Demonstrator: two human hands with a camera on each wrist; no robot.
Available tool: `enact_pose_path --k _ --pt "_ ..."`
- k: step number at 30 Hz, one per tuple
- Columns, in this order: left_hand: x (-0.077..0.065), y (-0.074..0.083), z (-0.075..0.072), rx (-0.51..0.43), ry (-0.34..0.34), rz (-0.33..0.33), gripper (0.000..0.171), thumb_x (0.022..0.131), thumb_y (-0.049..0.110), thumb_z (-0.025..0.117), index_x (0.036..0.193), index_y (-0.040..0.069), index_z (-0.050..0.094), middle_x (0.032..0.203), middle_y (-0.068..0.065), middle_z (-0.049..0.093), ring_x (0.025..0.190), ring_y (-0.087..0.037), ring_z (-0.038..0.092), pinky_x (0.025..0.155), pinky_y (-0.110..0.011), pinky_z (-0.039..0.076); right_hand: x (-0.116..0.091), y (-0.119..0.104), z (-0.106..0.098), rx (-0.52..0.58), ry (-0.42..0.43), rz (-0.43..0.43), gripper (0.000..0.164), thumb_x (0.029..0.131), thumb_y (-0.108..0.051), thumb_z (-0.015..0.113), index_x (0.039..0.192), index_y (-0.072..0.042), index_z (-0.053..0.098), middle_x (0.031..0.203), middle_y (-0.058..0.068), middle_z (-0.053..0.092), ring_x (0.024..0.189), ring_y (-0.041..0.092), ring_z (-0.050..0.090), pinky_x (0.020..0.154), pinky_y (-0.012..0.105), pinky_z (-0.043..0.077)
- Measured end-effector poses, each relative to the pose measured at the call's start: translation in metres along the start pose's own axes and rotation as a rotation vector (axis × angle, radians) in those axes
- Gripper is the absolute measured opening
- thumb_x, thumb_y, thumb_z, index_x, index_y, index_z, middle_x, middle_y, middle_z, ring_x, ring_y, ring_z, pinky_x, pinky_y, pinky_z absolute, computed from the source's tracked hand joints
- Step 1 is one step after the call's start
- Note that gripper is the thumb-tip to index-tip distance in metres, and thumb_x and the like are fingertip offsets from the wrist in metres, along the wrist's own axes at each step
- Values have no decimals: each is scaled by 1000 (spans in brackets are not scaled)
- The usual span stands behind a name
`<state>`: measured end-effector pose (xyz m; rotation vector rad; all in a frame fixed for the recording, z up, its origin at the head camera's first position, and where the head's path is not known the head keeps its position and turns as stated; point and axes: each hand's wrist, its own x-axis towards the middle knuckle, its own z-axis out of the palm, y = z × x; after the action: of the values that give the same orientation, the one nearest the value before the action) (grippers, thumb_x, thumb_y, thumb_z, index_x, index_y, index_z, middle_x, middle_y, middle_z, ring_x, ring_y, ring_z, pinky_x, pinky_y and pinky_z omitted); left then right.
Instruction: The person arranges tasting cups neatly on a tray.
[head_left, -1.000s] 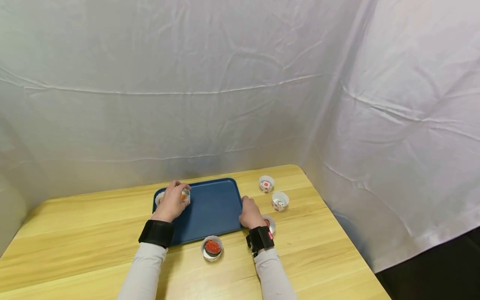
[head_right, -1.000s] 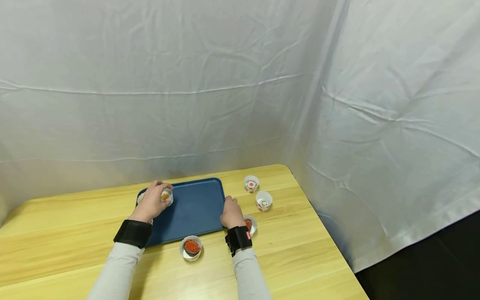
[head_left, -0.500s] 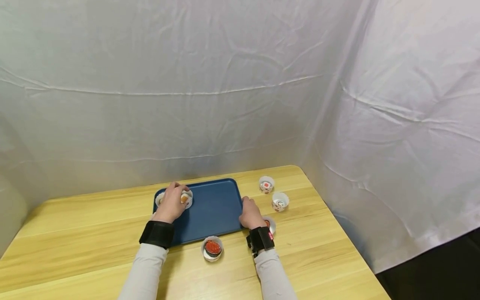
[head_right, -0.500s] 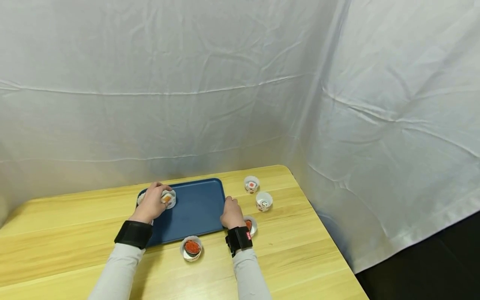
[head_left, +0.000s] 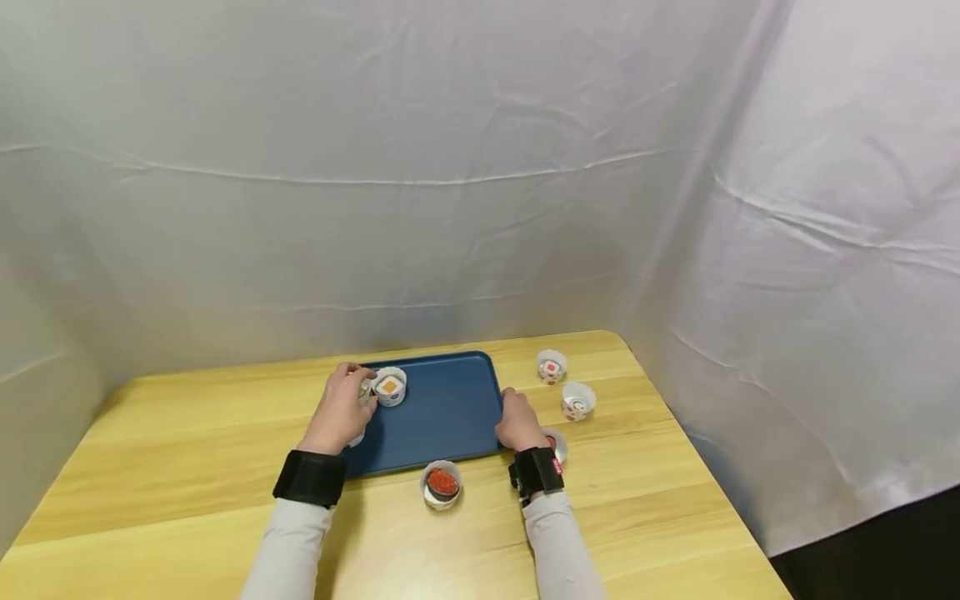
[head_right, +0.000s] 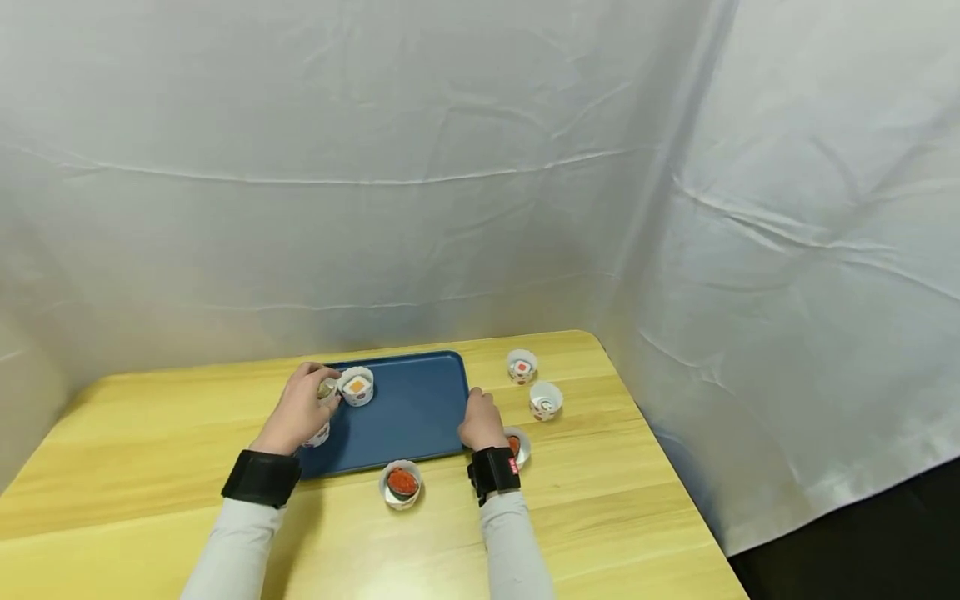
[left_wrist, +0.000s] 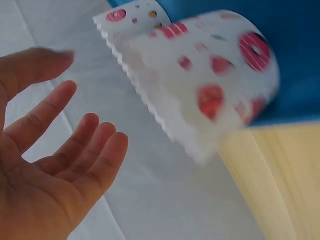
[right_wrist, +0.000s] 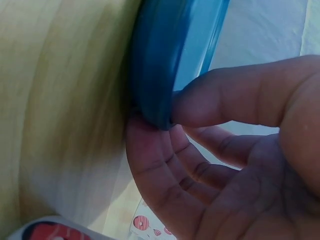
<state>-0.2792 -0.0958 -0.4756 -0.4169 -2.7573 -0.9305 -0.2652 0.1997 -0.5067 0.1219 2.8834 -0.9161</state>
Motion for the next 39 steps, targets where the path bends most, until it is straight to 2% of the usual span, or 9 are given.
enact_pose_path --k 5,11,15,25,32,36,39 --pt "-8 -1 -5 -32 37 -23 32 92 -7 59 124 -11 63 128 -32 51 112 -45 52 95 -57 50 3 8 -9 -20 7 20 58 91 7 59 147 6 42 142 31 49 126 43 54 99 50 51" --pt "-23 -9 -6 -42 65 -81 49 86 -10 65 133 -14 53 130 -35 48 119 -50 50 104 -61 45 7 15 -18 -28 10 33 58 91 6 58 147 8 42 143 32 47 130 45 51 101 52 49" --pt "-33 -15 -5 -69 46 -141 59 85 -9 66 140 -14 46 134 -37 46 122 -52 49 105 -63 43 8 14 -21 -49 17 26 56 92 4 58 146 9 43 142 33 48 130 45 51 104 53 47" --pt "-48 -30 4 -91 -11 -240 63 87 -3 66 142 -18 39 135 -42 45 120 -53 51 104 -63 44 -5 6 -24 -132 -12 -37 52 92 1 60 141 12 46 136 33 53 125 46 54 101 55 48" --pt "-50 -39 14 -92 -44 -220 61 84 -1 69 136 -20 43 126 -42 51 113 -53 54 99 -63 46 -19 -11 -34 -130 -15 -82 57 95 -9 66 145 10 45 140 32 53 129 46 52 105 55 46" --pt "-48 -38 14 -99 -67 -228 61 83 -2 70 136 -19 44 123 -40 54 109 -50 56 96 -62 48 -32 -29 -37 -122 -35 -105 58 97 -14 67 147 6 45 144 30 50 131 45 51 105 53 47" --pt "-46 -35 13 -100 -92 -233 61 83 -5 70 137 -19 45 123 -38 56 112 -49 56 97 -62 48 -40 -40 -38 -123 -64 -144 54 97 -16 69 143 4 50 142 28 52 128 43 54 102 52 49"
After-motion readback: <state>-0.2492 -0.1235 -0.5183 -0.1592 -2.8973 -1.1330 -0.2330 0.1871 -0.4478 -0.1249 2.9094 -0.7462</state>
